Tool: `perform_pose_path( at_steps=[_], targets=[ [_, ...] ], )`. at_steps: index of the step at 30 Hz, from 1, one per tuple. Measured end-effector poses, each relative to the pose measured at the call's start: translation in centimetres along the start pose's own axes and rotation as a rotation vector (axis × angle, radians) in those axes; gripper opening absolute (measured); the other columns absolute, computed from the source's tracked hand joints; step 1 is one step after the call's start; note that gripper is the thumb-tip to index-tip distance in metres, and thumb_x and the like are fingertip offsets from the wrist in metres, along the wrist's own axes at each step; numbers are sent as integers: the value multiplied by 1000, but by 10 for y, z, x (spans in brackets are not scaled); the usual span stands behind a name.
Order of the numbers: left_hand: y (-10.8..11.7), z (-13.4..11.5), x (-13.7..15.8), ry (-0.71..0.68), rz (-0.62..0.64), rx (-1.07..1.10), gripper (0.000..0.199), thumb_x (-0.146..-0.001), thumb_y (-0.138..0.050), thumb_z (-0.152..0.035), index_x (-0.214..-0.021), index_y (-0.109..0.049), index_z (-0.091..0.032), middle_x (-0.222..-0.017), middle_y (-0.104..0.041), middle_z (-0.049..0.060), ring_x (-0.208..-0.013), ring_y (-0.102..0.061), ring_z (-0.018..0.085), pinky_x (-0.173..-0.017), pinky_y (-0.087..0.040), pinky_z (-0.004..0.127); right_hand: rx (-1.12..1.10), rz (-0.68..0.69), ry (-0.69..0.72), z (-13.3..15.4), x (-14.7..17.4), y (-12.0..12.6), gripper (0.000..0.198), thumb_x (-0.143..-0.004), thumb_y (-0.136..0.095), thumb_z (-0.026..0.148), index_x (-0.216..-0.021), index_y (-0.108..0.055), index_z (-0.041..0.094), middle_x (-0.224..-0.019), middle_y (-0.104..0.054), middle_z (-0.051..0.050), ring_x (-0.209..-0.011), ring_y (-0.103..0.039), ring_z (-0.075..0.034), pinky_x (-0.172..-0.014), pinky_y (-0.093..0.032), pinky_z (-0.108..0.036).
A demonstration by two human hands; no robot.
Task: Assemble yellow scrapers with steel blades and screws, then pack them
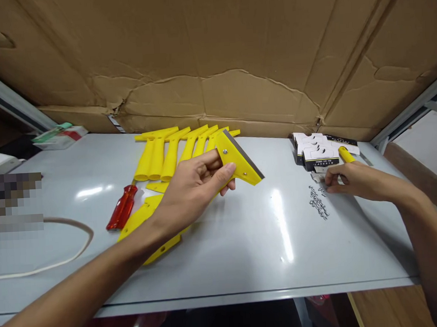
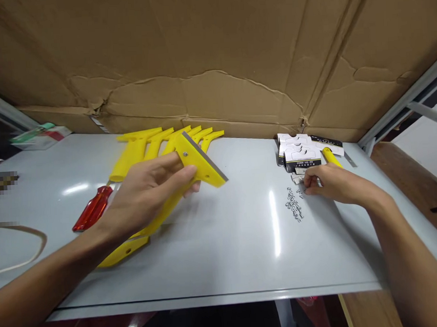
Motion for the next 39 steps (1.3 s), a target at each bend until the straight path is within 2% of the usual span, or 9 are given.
perform_pose_path(
  at_steps=[5, 10, 12, 14, 17, 22, 27, 34, 39],
  targets=[
    [-6, 8, -1, 111, 102, 47, 33, -96, -67, -43, -77, -58, -18, -72, -69, 1, -63, -60, 11, -65, -51, 25, 27, -61, -18, 0, 1, 10, 11, -85, -71, 16, -78, -77, 22, -70, -68, -4, -61, -55, -15, -61, -35, -32],
    [-11, 2, 0, 160, 129, 106, 31, -90, -75, -34, -71, -56, -18, -66, -65, -1, -60, -57, 11, -58, -47, 22, -33, -406, 101, 23, 9, 23, 4, -87, -79, 26, -83, -79, 23, -55, -51, 3, -51, -40, -11, -56, -30, -32],
    [-15, -4, 3, 126, 151, 150, 28, -90, -74, -29, -71, -57, -18, -66, -65, -2, -61, -57, 10, -56, -47, 21, -110, -546, 193, 44, 13, 22, 8, -89, -79, 29, -84, -79, 23, -57, -52, 3, -52, -39, -11, -55, -31, -31],
    [-18, -11, 8, 59, 166, 187, 24, -92, -71, -24, -73, -59, -18, -67, -64, -2, -61, -57, 10, -56, -47, 20, -226, -600, 254, 71, 17, 19, 12, -90, -79, 34, -86, -79, 23, -63, -61, 2, -53, -38, -10, -54, -32, -30],
    [-20, -17, 15, -24, 160, 237, 13, -94, -69, -22, -83, -65, -17, -70, -63, -3, -62, -56, 8, -57, -48, 18, -451, -551, 284, 114, 20, 14, 14, -91, -78, 37, -89, -81, 23, -71, -69, 0, -51, -38, -9, -50, -33, -28],
    [-20, -18, 18, -62, 144, 312, 7, -94, -70, -21, -94, -67, -16, -73, -63, -3, -61, -55, 8, -58, -50, 18, -826, -317, 304, 164, 6, 1, 20, -90, -78, 40, -89, -82, 21, -68, -66, 1, -54, -43, -9, -51, -32, -26],
    [-22, -15, 15, -72, 181, 355, 13, -90, -75, -24, -92, -66, -15, -75, -64, -1, -64, -56, 8, -56, -49, 18, -1100, -197, 286, 167, -7, -21, 31, -85, -82, 50, -90, -79, 20, -64, -54, 3, -57, -40, -9, -51, -30, -25],
    [-24, -9, 17, -45, 192, 317, 23, -92, -75, -36, -102, -69, -16, -92, -72, 4, -70, -63, 12, -63, -55, 22, -1214, -173, 262, 163, -2, -30, 34, -86, -82, 52, -94, -76, 20, -73, -57, 0, -59, -39, -10, -48, -28, -24],
    [-27, -6, 18, -35, 188, 288, 27, -93, -74, -40, -103, -66, -16, -96, -74, 6, -80, -69, 15, -71, -59, 25, -1332, -81, 231, 166, 1, -37, 34, -86, -82, 52, -87, -73, 19, -66, -49, 3, -54, -28, -8, -47, -20, -24]
  ],
)
Point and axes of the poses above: each hand's wrist, its own x-axis away from the middle knuckle, its own y-axis out of the back of the hand, z = x × y, the point moved 4 cm from there along -x, towards the middle knuckle
